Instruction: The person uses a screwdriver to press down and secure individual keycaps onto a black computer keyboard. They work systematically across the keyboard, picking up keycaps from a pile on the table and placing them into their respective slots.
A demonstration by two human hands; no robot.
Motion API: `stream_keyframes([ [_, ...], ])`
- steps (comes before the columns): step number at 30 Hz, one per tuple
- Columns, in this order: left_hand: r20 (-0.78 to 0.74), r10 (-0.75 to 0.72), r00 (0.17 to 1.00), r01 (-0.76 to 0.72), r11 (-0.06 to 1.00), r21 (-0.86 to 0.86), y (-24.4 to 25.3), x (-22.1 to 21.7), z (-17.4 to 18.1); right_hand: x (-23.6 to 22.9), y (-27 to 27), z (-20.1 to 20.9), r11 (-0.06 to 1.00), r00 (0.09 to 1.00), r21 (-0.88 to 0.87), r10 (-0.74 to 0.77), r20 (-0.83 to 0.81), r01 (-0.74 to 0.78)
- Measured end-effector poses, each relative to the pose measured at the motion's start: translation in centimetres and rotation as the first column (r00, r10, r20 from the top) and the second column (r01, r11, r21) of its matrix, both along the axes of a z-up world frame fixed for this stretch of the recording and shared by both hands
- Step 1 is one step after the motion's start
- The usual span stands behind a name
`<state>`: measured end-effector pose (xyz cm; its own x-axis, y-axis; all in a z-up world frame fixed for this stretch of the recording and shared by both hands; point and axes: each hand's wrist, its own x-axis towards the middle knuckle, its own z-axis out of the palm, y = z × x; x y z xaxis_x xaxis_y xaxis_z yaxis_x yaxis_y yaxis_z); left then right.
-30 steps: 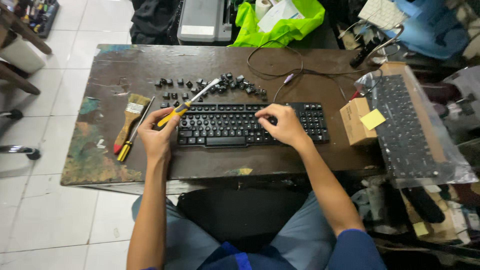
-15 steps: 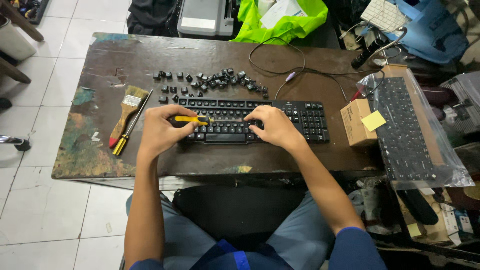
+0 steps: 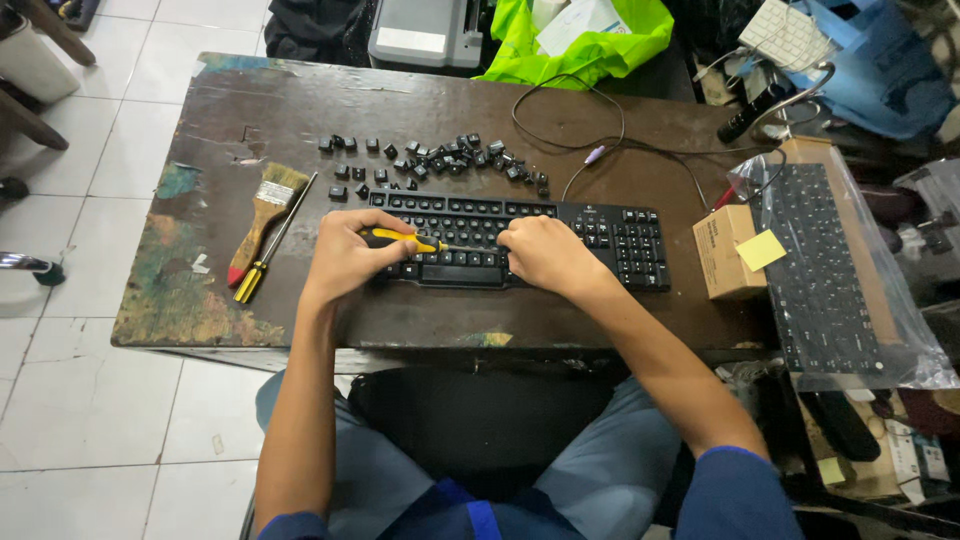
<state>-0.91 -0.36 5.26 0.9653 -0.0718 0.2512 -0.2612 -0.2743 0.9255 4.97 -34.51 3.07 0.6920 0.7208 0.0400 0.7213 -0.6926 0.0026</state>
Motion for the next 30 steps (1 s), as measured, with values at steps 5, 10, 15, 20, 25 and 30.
stream_keyframes([
  [5, -0.119, -0.035, 0.992, 0.009, 0.978, -0.21, 0.1, 0.3, -0.9, 0.9, 1.0, -1.4, 0.987, 0.992, -0.136, 0.095, 0.083, -0.083],
  [10, -0.164, -0.039, 0.986, -0.012, 0.954, -0.299, -0.1, 0.0, -1.0, 1.7, 2.1, -0.5, 0.972, 0.991, -0.2, 0.132, 0.015, -0.126],
  [15, -0.157, -0.032, 0.987, -0.022, 0.944, -0.329, -0.1, 0.1, -1.6, 1.5, 3.1, 2.4, 0.965, 0.985, -0.214, 0.131, -0.11, -0.152],
  [20, -0.13, -0.038, 0.991, -0.006, 0.947, -0.321, 0.1, -0.2, -1.6, 1.2, 3.9, 2.1, 0.956, 0.991, -0.263, 0.114, -0.076, -0.13],
  [25, -0.139, -0.034, 0.99, -0.012, 0.948, -0.319, 0.1, -0.5, -1.9, 1.6, 4.3, 2.3, 0.96, 0.991, -0.256, 0.088, -0.101, -0.111],
  [30, -0.155, -0.02, 0.988, -0.032, 0.946, -0.324, -0.2, -0.7, -1.6, 2.0, 4.0, 2.5, 0.973, 0.992, -0.214, 0.058, -0.115, -0.082],
])
